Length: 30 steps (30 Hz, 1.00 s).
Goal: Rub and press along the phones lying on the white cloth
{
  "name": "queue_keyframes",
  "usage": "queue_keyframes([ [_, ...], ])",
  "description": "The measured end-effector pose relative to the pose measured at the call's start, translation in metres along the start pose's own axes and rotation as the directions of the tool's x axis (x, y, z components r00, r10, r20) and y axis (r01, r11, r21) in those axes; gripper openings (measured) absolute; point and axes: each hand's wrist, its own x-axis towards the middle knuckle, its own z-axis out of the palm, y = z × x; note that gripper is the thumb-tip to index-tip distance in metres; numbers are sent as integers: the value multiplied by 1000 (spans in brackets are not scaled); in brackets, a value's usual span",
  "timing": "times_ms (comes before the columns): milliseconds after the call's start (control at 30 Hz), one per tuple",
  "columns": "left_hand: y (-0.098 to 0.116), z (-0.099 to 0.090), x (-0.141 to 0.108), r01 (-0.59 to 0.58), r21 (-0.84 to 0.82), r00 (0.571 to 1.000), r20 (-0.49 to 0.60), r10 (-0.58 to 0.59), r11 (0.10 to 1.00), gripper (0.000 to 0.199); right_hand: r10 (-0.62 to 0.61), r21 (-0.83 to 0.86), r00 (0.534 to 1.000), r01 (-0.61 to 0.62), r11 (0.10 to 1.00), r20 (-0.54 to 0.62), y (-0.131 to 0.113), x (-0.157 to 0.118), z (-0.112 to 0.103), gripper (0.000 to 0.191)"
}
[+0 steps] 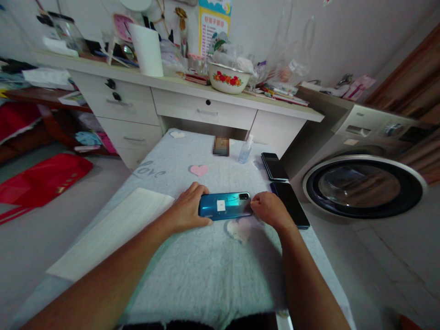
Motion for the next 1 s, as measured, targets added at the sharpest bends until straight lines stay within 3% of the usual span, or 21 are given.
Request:
queue_keyframes([
  [433, -1, -1, -1, -50, -41, 999, -11, 50, 998, 55, -84, 63, 963, 103, 993, -256, 0, 11, 15, 29],
  [667, 2, -2, -1, -52, -26, 999, -16, 52, 998, 54, -164, 50, 937, 188, 981, -309, -11, 10, 15, 26],
  [1000, 3, 0, 0, -68, -22, 997, -25, 67, 997, 56, -375, -77, 866, 371, 925, -330, -44, 2, 15, 26],
])
